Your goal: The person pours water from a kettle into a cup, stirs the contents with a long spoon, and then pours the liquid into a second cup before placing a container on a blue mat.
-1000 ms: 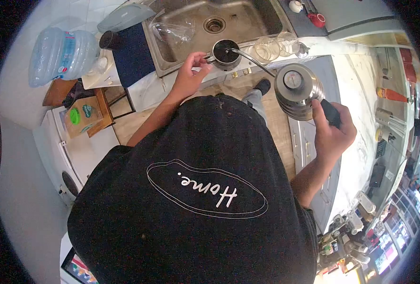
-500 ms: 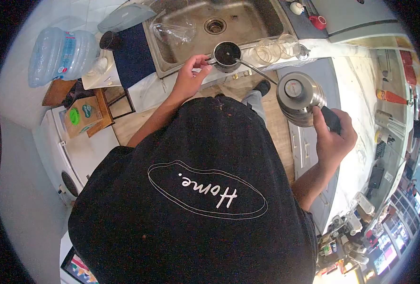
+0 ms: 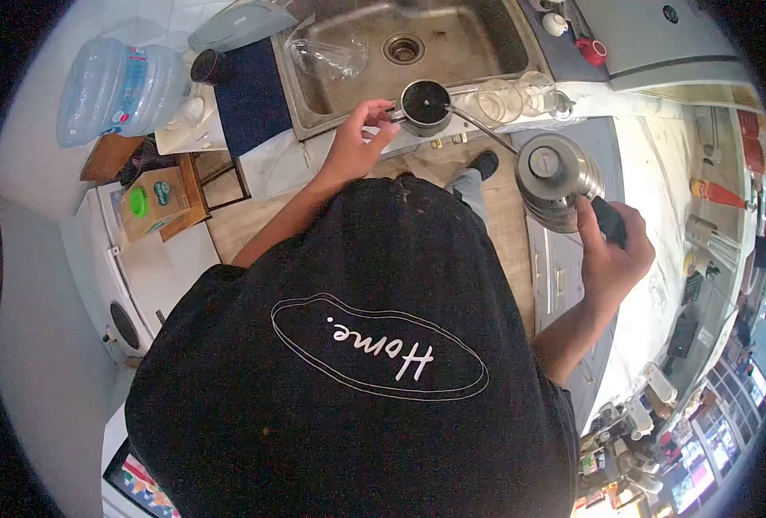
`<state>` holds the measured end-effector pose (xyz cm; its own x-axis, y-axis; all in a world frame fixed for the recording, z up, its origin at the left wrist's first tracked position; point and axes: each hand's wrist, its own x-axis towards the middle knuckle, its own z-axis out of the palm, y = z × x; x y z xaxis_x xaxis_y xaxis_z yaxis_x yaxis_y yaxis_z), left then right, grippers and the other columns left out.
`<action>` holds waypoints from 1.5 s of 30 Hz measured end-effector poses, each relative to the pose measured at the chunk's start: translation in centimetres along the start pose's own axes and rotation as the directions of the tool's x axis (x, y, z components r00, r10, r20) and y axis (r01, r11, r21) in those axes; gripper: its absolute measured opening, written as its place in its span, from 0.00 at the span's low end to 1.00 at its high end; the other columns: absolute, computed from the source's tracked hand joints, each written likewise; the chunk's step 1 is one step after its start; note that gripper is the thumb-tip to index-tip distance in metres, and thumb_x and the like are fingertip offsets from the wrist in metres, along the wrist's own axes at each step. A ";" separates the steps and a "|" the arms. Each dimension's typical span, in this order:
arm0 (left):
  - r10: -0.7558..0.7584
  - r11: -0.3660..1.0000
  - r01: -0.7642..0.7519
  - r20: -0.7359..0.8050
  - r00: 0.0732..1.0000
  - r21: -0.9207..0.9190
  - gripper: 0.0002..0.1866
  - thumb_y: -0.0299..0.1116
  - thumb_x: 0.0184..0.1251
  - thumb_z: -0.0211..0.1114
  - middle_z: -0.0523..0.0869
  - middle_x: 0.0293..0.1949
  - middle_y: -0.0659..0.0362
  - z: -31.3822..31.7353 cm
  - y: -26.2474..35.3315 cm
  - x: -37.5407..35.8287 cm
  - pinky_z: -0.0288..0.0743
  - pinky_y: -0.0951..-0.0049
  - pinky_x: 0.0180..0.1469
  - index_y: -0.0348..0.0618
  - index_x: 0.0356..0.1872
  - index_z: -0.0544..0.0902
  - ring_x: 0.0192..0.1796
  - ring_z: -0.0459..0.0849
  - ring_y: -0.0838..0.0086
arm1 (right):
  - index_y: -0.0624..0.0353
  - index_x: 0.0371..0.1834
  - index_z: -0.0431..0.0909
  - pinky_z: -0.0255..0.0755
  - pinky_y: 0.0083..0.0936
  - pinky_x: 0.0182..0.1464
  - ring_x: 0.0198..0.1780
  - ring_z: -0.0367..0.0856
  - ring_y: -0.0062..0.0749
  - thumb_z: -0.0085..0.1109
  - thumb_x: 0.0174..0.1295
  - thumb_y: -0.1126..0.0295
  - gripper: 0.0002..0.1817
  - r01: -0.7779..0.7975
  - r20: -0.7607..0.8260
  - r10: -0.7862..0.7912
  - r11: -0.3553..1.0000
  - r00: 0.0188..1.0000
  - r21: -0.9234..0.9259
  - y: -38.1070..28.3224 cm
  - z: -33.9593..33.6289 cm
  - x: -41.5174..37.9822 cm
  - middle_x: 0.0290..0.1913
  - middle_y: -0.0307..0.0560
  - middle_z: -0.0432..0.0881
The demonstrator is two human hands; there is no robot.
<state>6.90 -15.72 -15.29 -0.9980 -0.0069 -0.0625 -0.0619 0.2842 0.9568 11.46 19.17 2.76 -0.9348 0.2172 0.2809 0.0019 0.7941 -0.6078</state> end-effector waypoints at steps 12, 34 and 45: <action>0.010 1.000 -0.010 0.003 1.000 -0.011 0.25 0.37 0.67 0.72 0.87 0.47 0.56 -0.2 0.6 0.1 0.77 0.65 0.54 0.43 0.62 0.77 0.50 0.85 0.70 | 0.64 0.36 0.85 0.66 0.12 0.33 0.29 0.71 0.12 0.82 0.56 0.68 0.14 -0.053 0.046 0.049 0.996 0.998 0.078 -0.4 1.2 0.2 0.26 0.31 0.79; 0.018 0.998 -0.026 -0.133 0.991 -0.059 0.24 0.36 0.68 0.72 0.85 0.49 0.58 -2.0 2.0 -0.4 0.75 0.68 0.55 0.44 0.62 0.77 0.52 0.83 0.72 | 0.64 0.35 0.84 0.67 0.13 0.35 0.30 0.72 0.13 0.79 0.57 0.73 0.11 -0.169 0.014 0.174 0.934 0.985 0.314 3.0 2.4 0.2 0.29 0.31 0.81; 0.116 0.977 -0.168 -0.332 0.936 -0.130 0.22 0.31 0.69 0.70 0.83 0.53 0.56 -1.9 5.4 0.8 0.76 0.69 0.57 0.42 0.62 0.76 0.55 0.81 0.72 | 0.65 0.35 0.85 0.67 0.14 0.34 0.29 0.74 0.14 0.78 0.57 0.74 0.10 -0.186 -0.001 0.209 0.871 0.978 0.454 5.6 2.2 2.1 0.28 0.34 0.82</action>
<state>5.73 -15.99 -9.65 -0.9452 -0.2914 0.1471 0.1054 0.1542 0.9824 8.75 22.79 -1.66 -0.9133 0.3792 0.1486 0.0140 0.3939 -0.9191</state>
